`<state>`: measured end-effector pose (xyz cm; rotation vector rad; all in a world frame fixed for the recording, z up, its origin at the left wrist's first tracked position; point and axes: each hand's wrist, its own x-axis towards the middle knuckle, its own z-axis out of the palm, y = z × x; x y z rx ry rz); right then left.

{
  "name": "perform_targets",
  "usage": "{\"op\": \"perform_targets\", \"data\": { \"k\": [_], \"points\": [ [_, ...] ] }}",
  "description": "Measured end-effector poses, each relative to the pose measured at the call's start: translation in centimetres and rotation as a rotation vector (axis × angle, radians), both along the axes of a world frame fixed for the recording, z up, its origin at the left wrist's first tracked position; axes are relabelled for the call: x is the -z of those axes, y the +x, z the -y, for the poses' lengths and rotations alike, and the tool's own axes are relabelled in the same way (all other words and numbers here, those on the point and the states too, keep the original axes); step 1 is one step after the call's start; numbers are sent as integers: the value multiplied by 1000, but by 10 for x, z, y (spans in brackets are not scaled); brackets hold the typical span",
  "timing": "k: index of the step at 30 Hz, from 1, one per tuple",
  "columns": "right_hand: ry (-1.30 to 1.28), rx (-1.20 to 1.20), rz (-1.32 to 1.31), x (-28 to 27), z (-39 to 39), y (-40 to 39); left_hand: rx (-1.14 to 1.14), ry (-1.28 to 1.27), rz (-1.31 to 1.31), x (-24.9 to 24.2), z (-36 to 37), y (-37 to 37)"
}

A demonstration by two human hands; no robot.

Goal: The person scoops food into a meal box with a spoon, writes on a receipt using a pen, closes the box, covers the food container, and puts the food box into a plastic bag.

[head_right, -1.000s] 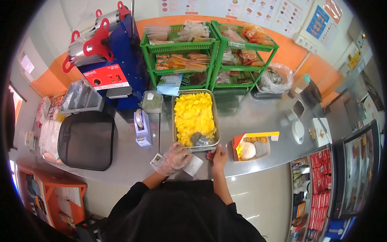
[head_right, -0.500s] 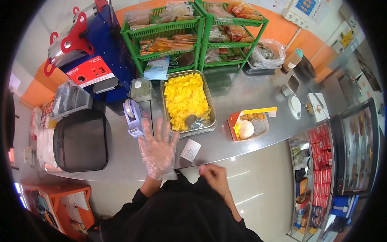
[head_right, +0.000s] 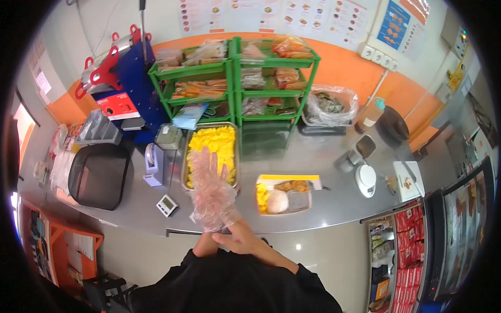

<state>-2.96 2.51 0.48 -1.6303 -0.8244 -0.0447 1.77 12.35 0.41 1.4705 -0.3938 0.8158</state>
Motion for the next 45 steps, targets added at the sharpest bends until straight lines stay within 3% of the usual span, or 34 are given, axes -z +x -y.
{"op": "perform_targets", "data": {
  "k": [5,8,11,13,16,18,20,21,22,23,25,26,28,30,31,32,33,34,35,36,37,38,39,40,41,42,43,44,45],
  "points": [
    [5,-117,19,-39,52,37,115,174,-80,18,70,-5],
    [13,-322,242,-56,68,69,181,251,-147,31,97,-7],
    [-81,-76,324,-93,77,105,272,318,-212,41,110,-16],
    [-360,132,431,-104,93,156,332,367,-170,45,104,-26],
    [-790,119,242,-60,130,246,386,530,100,37,48,-26],
    [-962,28,17,1,152,302,117,524,-37,30,8,-39],
    [-1112,110,64,20,157,346,-138,317,-515,32,-31,-59],
    [-1072,123,132,45,162,386,-337,203,-496,51,-42,-61],
    [-1283,336,125,81,158,436,-487,178,-489,67,-53,-62],
    [-1407,379,463,142,185,506,-690,156,-599,81,-58,-66],
    [-1527,571,325,91,149,477,-902,167,-833,101,-64,-76],
    [-1507,525,356,105,123,489,-955,156,-843,108,-66,-79],
    [-1418,401,484,129,103,509,-734,-52,-1044,106,-67,-78],
    [-1393,359,518,156,164,498,-653,-2,-1089,114,-71,-73],
    [-1480,155,156,117,151,470,-734,24,-1159,120,-75,-67],
    [-1461,1,11,52,135,412,-774,79,-1222,120,-69,-59],
    [-1177,-53,134,23,152,368,-594,-72,-1356,86,-72,-55],
    [-970,-198,206,7,168,349,-701,64,-1221,105,-70,-52],
    [-1064,-210,-43,-18,185,326,-717,217,-952,126,-73,-55],
    [-981,-88,-140,-44,207,291,-705,229,-868,151,-76,-58],
    [-833,90,-160,-44,235,262,-562,56,-978,111,-66,-59],
    [-704,234,-181,-26,264,247,-548,66,-965,108,-65,-60],
    [-817,370,-105,-24,290,216,-501,81,-823,118,-63,-71],
    [-993,413,92,8,320,194,-438,56,-886,96,-52,-78],
    [-998,454,-97,34,336,163,-334,269,-812,116,-65,-86],
    [-860,460,6,89,360,134,-132,299,-691,139,-73,-81],
    [-1076,498,-245,67,337,107,110,131,-771,146,-66,-87],
    [-1207,596,-349,62,318,89,336,-23,-862,138,-55,-93],
    [-1155,702,-191,95,320,77,485,174,-941,100,-31,-73]
  ]
}}
